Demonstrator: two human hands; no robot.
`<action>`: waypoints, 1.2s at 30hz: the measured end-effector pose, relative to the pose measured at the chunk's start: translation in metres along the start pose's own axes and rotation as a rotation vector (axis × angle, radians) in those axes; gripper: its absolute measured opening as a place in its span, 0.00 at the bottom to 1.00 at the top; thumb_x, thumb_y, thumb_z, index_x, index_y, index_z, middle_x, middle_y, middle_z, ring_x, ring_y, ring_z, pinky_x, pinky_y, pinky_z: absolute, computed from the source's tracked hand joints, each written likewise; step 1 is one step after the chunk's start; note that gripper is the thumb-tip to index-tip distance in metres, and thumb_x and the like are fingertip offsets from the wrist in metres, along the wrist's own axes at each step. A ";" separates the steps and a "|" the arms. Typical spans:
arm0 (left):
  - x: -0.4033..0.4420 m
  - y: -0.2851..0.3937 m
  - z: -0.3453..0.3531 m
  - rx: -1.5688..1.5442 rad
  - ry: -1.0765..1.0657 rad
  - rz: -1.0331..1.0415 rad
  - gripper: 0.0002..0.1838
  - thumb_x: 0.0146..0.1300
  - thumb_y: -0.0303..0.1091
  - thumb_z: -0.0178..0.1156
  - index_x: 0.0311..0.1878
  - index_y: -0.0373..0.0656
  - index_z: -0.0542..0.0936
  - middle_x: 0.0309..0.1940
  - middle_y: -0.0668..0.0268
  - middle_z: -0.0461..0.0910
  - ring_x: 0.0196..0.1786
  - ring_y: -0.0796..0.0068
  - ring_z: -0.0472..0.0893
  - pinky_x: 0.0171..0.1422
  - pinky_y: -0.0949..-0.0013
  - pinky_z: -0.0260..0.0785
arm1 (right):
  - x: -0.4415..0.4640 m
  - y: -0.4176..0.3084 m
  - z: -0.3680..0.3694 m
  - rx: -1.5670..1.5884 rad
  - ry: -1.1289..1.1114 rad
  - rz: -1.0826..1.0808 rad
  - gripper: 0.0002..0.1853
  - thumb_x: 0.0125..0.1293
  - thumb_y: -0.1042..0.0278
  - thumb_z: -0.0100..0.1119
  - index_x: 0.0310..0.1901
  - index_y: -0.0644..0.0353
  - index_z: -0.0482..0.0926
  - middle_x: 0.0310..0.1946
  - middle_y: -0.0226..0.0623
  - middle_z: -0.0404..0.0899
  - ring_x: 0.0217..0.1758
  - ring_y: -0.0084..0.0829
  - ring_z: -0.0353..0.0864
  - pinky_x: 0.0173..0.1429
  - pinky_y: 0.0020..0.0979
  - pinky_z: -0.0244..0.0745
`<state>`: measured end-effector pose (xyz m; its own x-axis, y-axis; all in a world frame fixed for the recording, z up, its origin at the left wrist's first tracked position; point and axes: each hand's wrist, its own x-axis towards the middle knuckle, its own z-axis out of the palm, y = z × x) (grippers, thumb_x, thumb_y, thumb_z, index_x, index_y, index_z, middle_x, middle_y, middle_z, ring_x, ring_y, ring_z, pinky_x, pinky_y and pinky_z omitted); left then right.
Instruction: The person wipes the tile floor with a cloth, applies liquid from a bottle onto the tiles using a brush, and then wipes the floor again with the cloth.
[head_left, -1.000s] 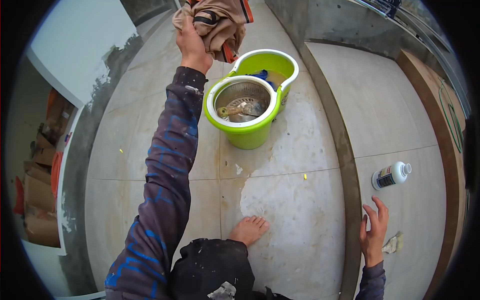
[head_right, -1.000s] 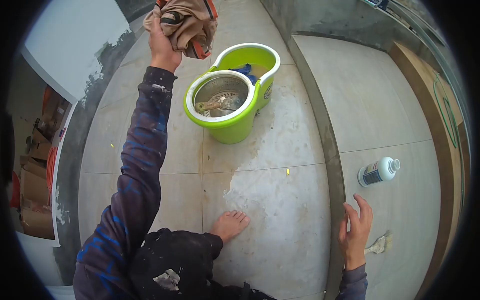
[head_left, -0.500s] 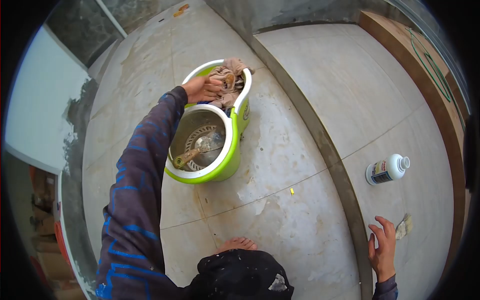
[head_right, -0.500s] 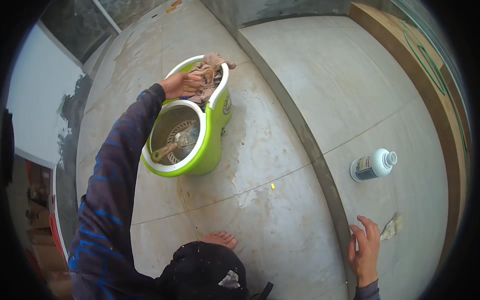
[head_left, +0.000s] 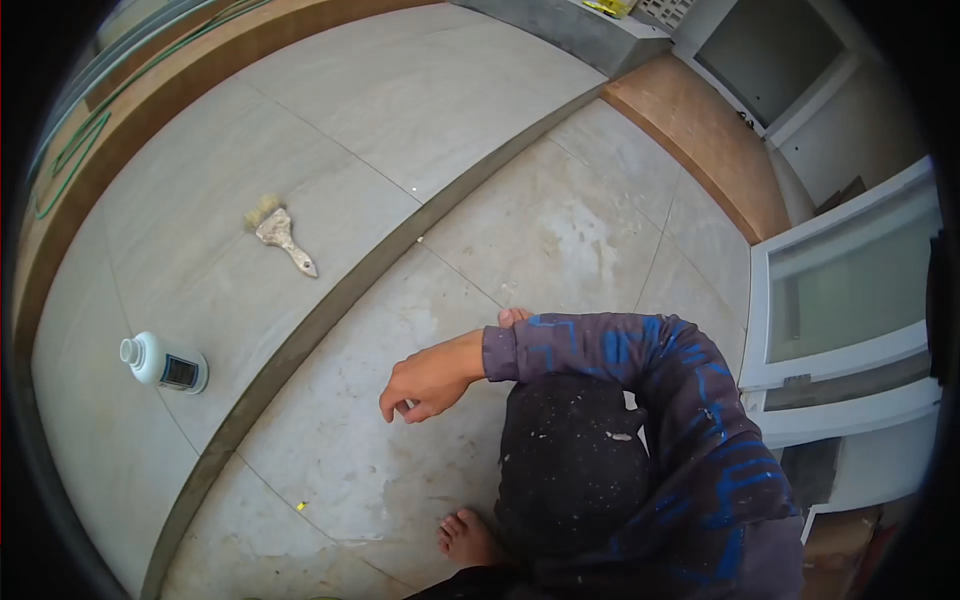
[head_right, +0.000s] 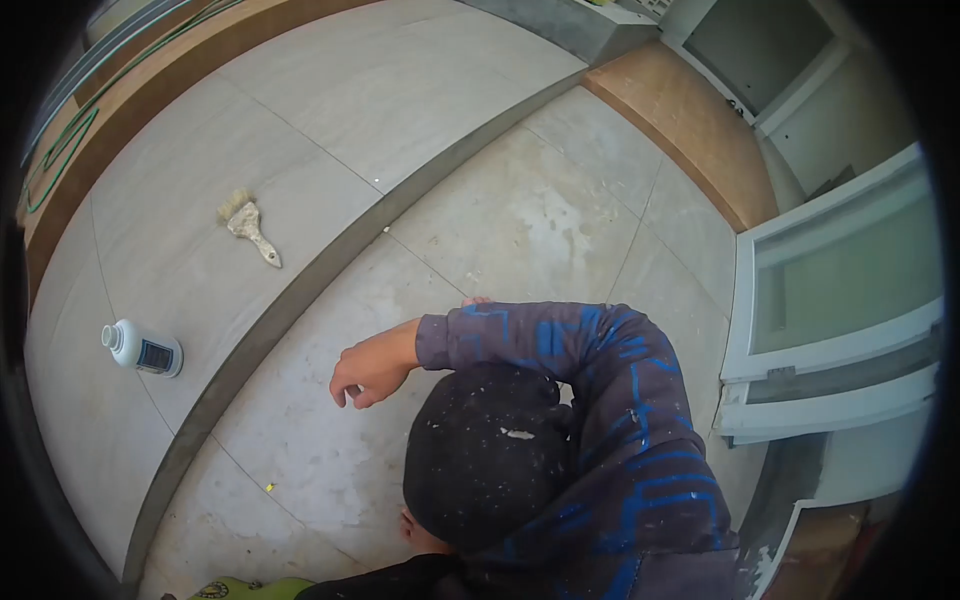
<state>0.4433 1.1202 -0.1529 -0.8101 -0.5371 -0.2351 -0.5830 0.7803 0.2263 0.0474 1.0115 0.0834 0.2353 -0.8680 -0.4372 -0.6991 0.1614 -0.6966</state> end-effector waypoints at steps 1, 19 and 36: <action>-0.001 -0.002 0.002 0.012 0.017 0.012 0.13 0.75 0.40 0.53 0.56 0.45 0.75 0.61 0.55 0.79 0.66 0.44 0.78 0.63 0.41 0.70 | -0.002 -0.001 0.009 -0.007 0.019 0.003 0.19 0.72 0.62 0.60 0.63 0.54 0.83 0.50 0.39 0.89 0.55 0.46 0.86 0.61 0.50 0.80; 0.008 0.015 -0.019 -0.259 -0.323 -0.469 0.44 0.84 0.65 0.28 0.82 0.35 0.62 0.84 0.47 0.61 0.87 0.46 0.56 0.88 0.45 0.44 | -0.073 0.016 0.088 -0.158 0.507 0.096 0.19 0.74 0.66 0.62 0.63 0.57 0.81 0.56 0.44 0.87 0.60 0.51 0.85 0.63 0.49 0.79; 0.013 0.030 -0.072 -0.249 -0.250 -0.223 0.27 0.76 0.39 0.54 0.74 0.42 0.65 0.74 0.36 0.69 0.78 0.31 0.66 0.77 0.37 0.60 | -0.072 0.031 0.102 -0.027 0.459 0.126 0.18 0.76 0.63 0.60 0.64 0.57 0.80 0.57 0.45 0.86 0.61 0.50 0.84 0.66 0.49 0.78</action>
<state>0.4108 1.1137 -0.0808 -0.6401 -0.5662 -0.5193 -0.7646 0.5356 0.3585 0.0780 1.1268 0.0356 -0.1706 -0.9612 -0.2167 -0.7218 0.2716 -0.6366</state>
